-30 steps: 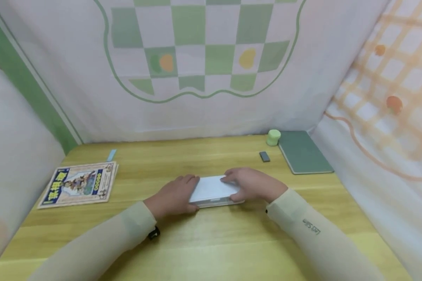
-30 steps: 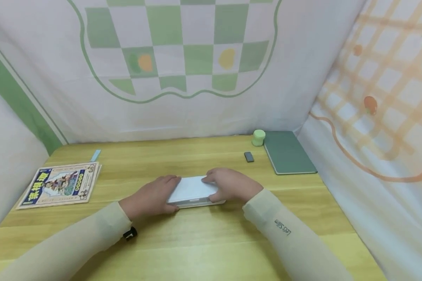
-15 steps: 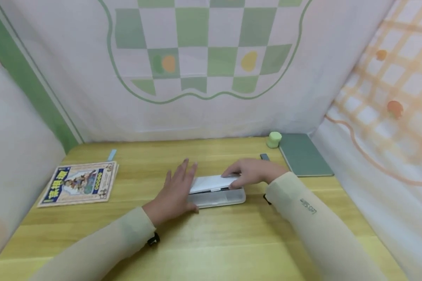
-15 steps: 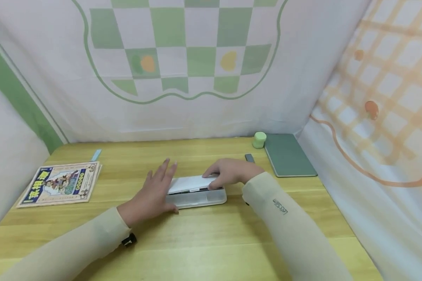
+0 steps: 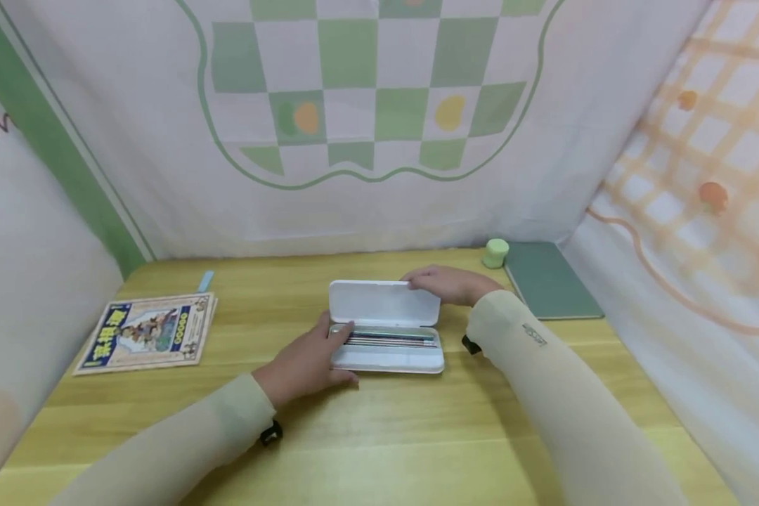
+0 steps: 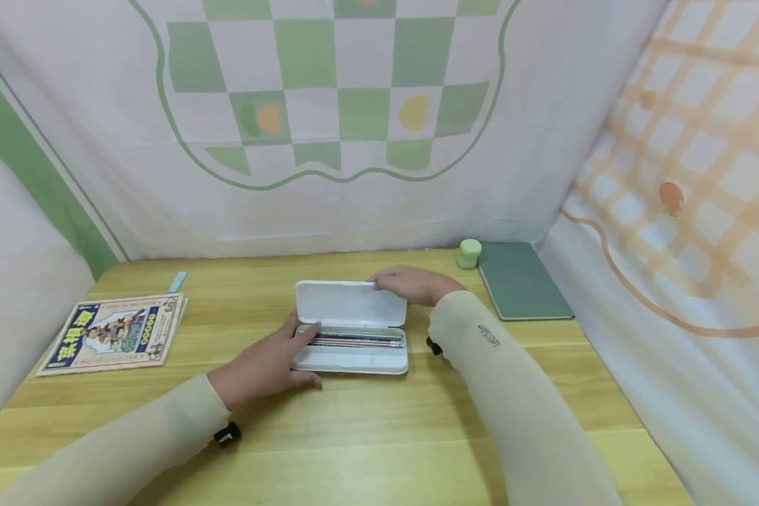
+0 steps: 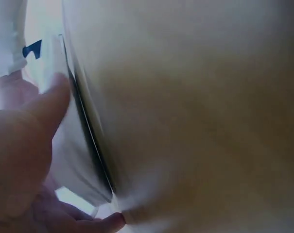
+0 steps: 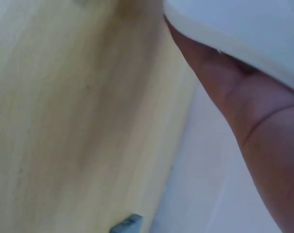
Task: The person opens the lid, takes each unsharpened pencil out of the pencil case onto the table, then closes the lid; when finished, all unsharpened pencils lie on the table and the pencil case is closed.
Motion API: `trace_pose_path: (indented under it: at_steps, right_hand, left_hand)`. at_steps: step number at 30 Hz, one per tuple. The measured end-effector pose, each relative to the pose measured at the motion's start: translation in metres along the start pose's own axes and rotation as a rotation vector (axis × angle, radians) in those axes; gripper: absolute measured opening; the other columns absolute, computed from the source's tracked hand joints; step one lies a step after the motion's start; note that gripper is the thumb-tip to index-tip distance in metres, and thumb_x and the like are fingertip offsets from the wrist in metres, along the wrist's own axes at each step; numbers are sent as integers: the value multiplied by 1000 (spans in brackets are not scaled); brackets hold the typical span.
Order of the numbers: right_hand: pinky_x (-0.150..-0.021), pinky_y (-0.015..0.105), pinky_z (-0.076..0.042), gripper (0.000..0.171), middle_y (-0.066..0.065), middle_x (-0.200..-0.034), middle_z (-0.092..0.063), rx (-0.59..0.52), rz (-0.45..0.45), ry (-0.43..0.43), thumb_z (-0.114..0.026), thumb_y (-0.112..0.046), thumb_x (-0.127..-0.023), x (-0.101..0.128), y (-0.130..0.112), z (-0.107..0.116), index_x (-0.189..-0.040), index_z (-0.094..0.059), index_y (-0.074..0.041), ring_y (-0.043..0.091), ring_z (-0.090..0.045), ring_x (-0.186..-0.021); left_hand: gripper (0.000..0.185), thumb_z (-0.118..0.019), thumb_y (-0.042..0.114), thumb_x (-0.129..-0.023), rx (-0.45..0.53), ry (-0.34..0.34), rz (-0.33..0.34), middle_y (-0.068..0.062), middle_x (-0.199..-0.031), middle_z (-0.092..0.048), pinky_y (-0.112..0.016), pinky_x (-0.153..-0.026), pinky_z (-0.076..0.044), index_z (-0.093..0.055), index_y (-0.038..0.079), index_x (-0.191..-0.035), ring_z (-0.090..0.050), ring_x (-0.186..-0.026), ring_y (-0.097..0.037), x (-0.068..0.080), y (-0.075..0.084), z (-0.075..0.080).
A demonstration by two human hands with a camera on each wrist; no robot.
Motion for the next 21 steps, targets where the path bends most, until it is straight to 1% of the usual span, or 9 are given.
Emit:
trace_pose_path:
  at_steps: [2, 3, 5, 7, 9, 12, 14, 17, 21]
  right_hand:
    - [-119, 59, -30, 54, 10, -163, -39, 15, 12, 25, -45, -48, -106, -4, 3, 1, -153, -53, -21, 37, -32, -150]
    - [-120, 60, -27, 53, 10, -163, -39, 20, 12, 35, -44, -48, -107, -6, 5, 2, -152, -54, -22, 37, -32, -151]
    - [-121, 60, -25, 50, 9, -161, -42, 19, 17, 50, -45, -45, -107, -9, 7, 2, -150, -57, -22, 37, -33, -150]
    - [-120, 60, -26, 48, 8, -158, -47, 13, 28, 59, -44, -42, -107, -12, 7, 2, -147, -60, -21, 36, -36, -149]
    - [-120, 60, -27, 46, 8, -154, -51, 6, 47, 69, -44, -40, -108, -14, 5, 1, -145, -61, -19, 36, -39, -147]
    - [-118, 59, -31, 44, 9, -151, -55, -21, 66, 89, -45, -37, -109, -17, 3, 0, -143, -63, -16, 35, -42, -144]
    - [-117, 57, -33, 42, 10, -149, -56, -33, 67, 107, -47, -35, -109, -19, 3, -2, -142, -64, -16, 35, -44, -143]
    - [-116, 55, -36, 41, 9, -148, -57, -27, 57, 152, -49, -37, -109, -23, 4, -2, -140, -65, -17, 33, -46, -141]
    - [-114, 54, -39, 40, 8, -145, -59, 12, 32, 230, -51, -40, -109, -24, 3, -2, -138, -67, -18, 32, -49, -138]
  left_hand:
    - [97, -62, 72, -91, -3, -55, -9, -27, -163, -30, -49, -110, -46, -35, 12, -162, -52, -135, -40, 1, 0, -3]
    - [93, -56, 73, -94, -16, -73, -13, -24, -161, -36, -49, -113, -43, -38, 10, -161, -48, -139, -38, 1, 1, -3]
    - [89, -47, 73, -98, -36, -99, -12, -20, -157, -43, -49, -113, -42, -40, 9, -160, -47, -140, -35, 1, 2, -2]
    - [87, -46, 72, -99, -58, -131, -10, -19, -156, -44, -49, -113, -41, -38, 10, -161, -46, -139, -34, 1, 3, -2]
    - [87, -51, 69, -99, -52, -150, -2, -20, -155, -44, -51, -112, -42, -37, 11, -162, -46, -138, -35, 0, 5, 0]
    - [93, -63, 67, -93, -41, -155, 28, -20, -151, -47, -51, -110, -44, -37, 10, -161, -50, -132, -34, 1, 5, 3]
    - [95, -71, 65, -89, -1, -134, 47, -20, -145, -51, -50, -107, -46, -41, 8, -158, -52, -126, -33, 3, 5, 5]
    - [98, -78, 66, -83, 56, -100, 74, -18, -140, -54, -49, -105, -47, -47, 7, -154, -53, -120, -31, 5, 4, 5]
    - [103, -84, 66, -76, 152, -42, 111, -15, -138, -55, -48, -107, -45, -49, 7, -153, -52, -121, -30, 7, -2, 3]
Point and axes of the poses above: each hand's wrist, its own x-axis away from the middle knuckle, its own z-axis out of the back of the hand, y = z × x, the point moved 7 cm from there along -x, towards the middle knuckle
